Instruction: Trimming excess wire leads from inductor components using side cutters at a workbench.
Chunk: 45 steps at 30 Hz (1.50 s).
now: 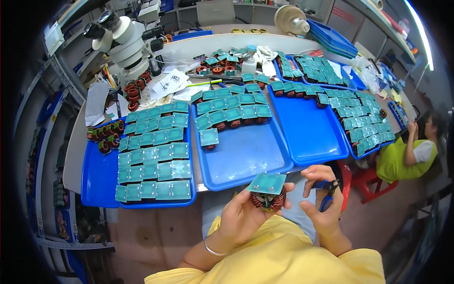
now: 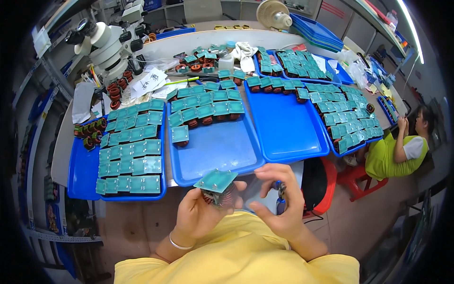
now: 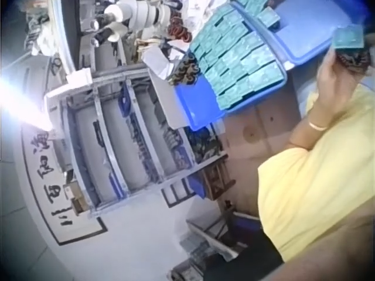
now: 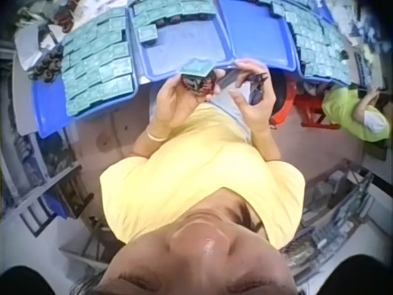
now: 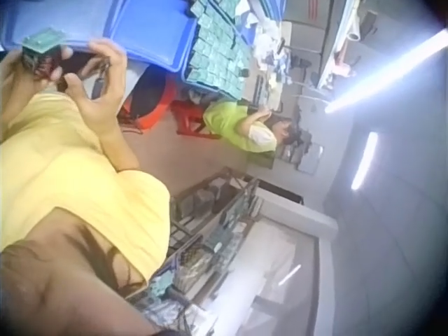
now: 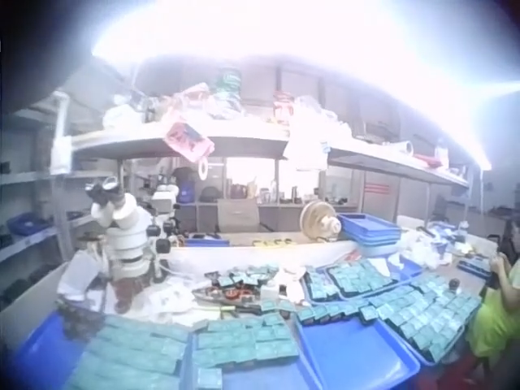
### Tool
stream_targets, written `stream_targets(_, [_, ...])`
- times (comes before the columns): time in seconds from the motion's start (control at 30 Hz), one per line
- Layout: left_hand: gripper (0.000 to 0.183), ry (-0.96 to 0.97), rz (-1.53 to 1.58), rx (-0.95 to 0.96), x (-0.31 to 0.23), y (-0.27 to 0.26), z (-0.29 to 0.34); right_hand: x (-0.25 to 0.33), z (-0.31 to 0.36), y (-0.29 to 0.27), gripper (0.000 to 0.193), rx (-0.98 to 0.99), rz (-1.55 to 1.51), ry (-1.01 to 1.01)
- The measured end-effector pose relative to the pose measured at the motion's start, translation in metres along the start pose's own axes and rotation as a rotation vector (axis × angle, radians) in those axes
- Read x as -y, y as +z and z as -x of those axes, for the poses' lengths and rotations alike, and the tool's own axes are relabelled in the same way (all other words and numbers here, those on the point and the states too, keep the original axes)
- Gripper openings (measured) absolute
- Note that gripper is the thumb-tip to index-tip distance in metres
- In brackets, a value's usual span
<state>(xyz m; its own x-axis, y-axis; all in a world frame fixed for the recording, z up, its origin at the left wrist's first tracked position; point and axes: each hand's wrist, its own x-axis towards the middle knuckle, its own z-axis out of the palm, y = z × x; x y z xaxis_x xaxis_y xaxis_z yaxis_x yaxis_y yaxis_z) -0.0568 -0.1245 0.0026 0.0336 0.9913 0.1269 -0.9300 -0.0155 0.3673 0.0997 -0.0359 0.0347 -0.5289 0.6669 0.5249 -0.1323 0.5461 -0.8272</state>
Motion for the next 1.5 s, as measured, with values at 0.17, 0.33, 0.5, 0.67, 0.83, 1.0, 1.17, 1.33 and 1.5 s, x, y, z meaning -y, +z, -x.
stream_targets(0.17, [0.046,0.010,0.125,0.066,-0.002,-0.007,0.018,0.013,-0.001,0.019,0.043,0.049,0.018,0.031])
stream_targets(0.33, [0.046,-0.096,0.338,0.138,-0.006,-0.005,0.024,0.020,-0.004,0.028,0.042,0.124,0.008,0.073])
stream_targets(0.5, [0.045,-0.125,0.362,0.117,-0.009,-0.002,0.017,0.017,-0.005,0.022,0.040,0.107,-0.015,0.067])
stream_targets(0.67, [0.039,-0.118,0.393,0.067,-0.009,0.003,0.003,0.003,-0.011,0.009,0.038,0.065,-0.073,0.091])
stream_targets(0.83, [0.028,-0.151,0.396,0.024,-0.007,0.003,-0.020,-0.005,-0.035,-0.002,0.038,0.105,-0.172,0.163])
stream_targets(1.0, [0.021,-0.321,0.609,0.116,-0.003,-0.005,-0.047,-0.025,-0.066,-0.011,0.048,0.317,-0.173,0.272])
stream_targets(1.17, [0.022,-0.437,0.840,0.072,0.005,-0.012,-0.069,-0.047,-0.095,-0.017,0.048,0.441,-0.392,0.474])
stream_targets(1.33, [0.023,-0.422,0.798,0.043,0.017,-0.036,-0.076,-0.070,-0.105,-0.025,0.048,0.503,-0.403,0.527])
stream_targets(1.5, [0.025,-0.579,1.021,0.370,0.011,-0.035,-0.104,-0.072,-0.110,-0.030,0.051,0.460,-0.341,0.604])
